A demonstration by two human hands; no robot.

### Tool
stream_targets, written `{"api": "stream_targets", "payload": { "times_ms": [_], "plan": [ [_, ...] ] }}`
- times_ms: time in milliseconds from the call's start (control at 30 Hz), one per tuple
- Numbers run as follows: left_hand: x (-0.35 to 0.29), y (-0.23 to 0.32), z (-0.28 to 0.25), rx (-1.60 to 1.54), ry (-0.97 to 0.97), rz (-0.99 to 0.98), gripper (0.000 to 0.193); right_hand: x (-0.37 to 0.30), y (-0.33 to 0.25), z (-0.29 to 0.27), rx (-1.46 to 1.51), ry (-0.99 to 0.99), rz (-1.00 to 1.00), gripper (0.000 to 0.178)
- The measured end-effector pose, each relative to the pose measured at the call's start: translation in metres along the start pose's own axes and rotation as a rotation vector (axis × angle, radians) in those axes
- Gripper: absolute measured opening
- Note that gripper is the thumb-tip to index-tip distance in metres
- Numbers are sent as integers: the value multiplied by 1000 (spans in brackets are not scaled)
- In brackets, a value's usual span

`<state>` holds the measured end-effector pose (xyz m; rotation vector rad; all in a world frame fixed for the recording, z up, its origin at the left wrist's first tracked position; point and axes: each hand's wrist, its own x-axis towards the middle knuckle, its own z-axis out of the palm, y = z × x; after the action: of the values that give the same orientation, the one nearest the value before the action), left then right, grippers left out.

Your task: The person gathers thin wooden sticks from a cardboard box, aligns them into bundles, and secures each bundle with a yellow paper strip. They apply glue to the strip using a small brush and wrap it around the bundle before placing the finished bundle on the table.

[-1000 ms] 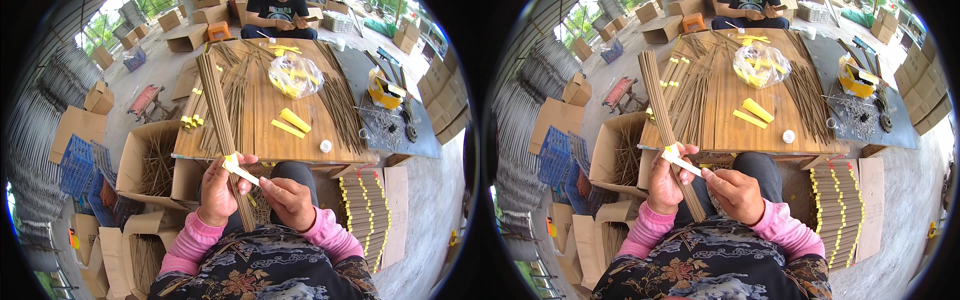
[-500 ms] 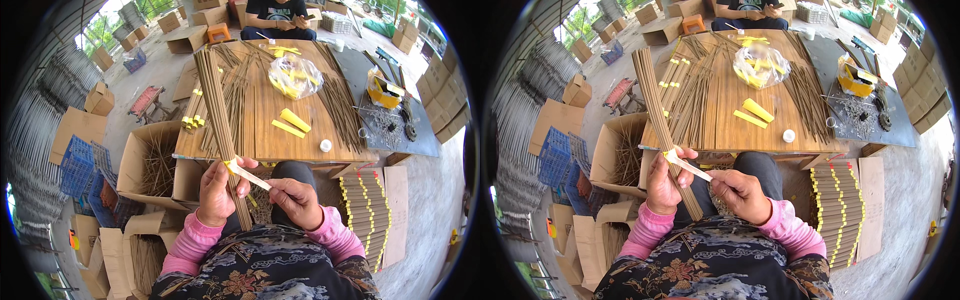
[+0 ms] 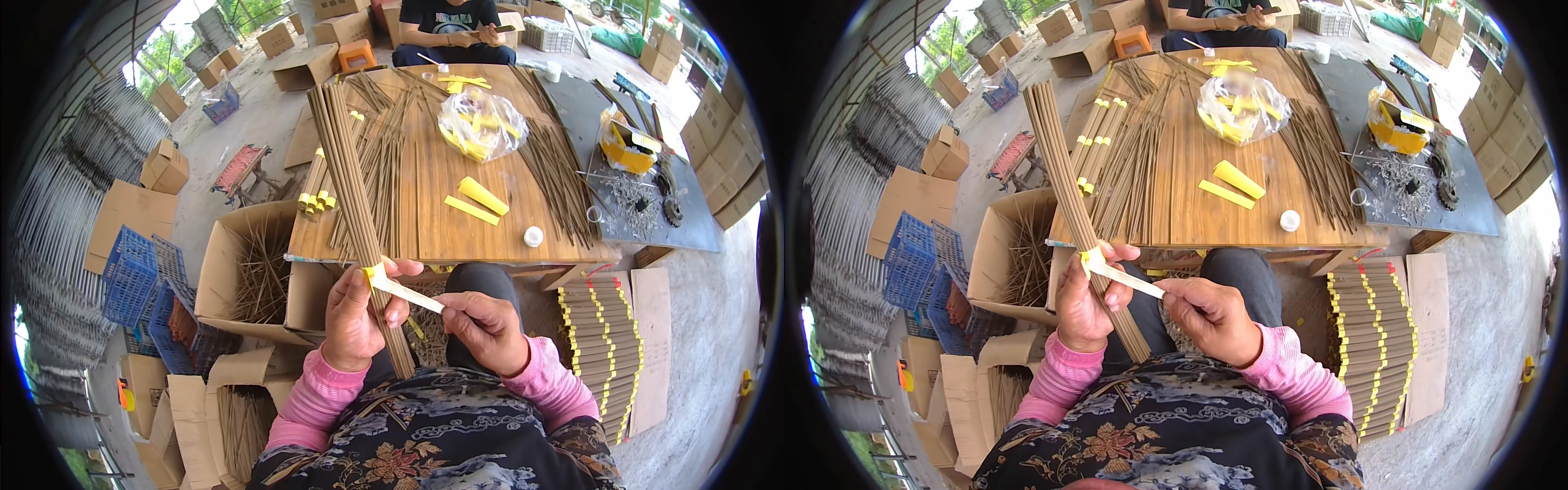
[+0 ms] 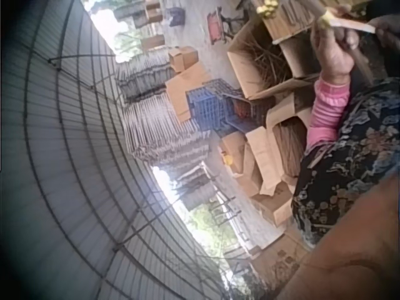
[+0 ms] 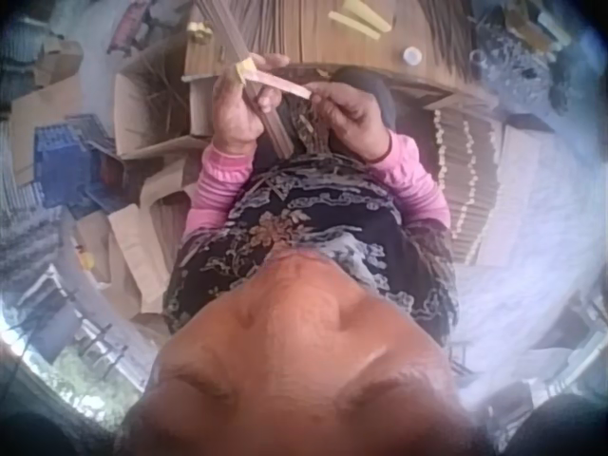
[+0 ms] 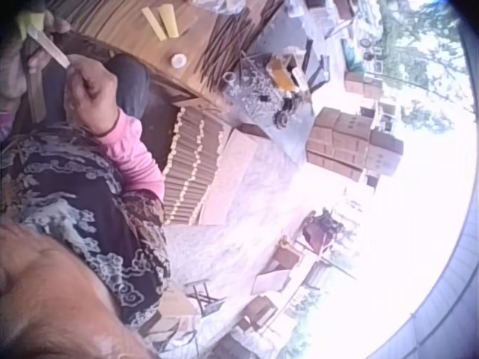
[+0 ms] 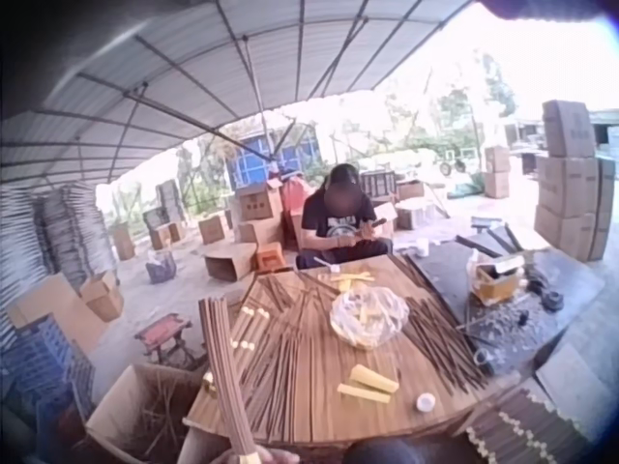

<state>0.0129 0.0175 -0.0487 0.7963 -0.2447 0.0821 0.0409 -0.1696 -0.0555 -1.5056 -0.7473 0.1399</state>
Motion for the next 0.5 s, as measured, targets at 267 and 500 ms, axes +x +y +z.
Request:
{"api": "stream_targets", "payload": {
  "times_ms": [267, 500],
  "plan": [
    [0, -2, 7, 26, 14, -32, 37, -1, 7, 1, 190, -2, 134, 17],
    [0, 1, 5, -4, -28, -24, 35, -1, 6, -3, 153, -4, 132, 16]
  ]
}}
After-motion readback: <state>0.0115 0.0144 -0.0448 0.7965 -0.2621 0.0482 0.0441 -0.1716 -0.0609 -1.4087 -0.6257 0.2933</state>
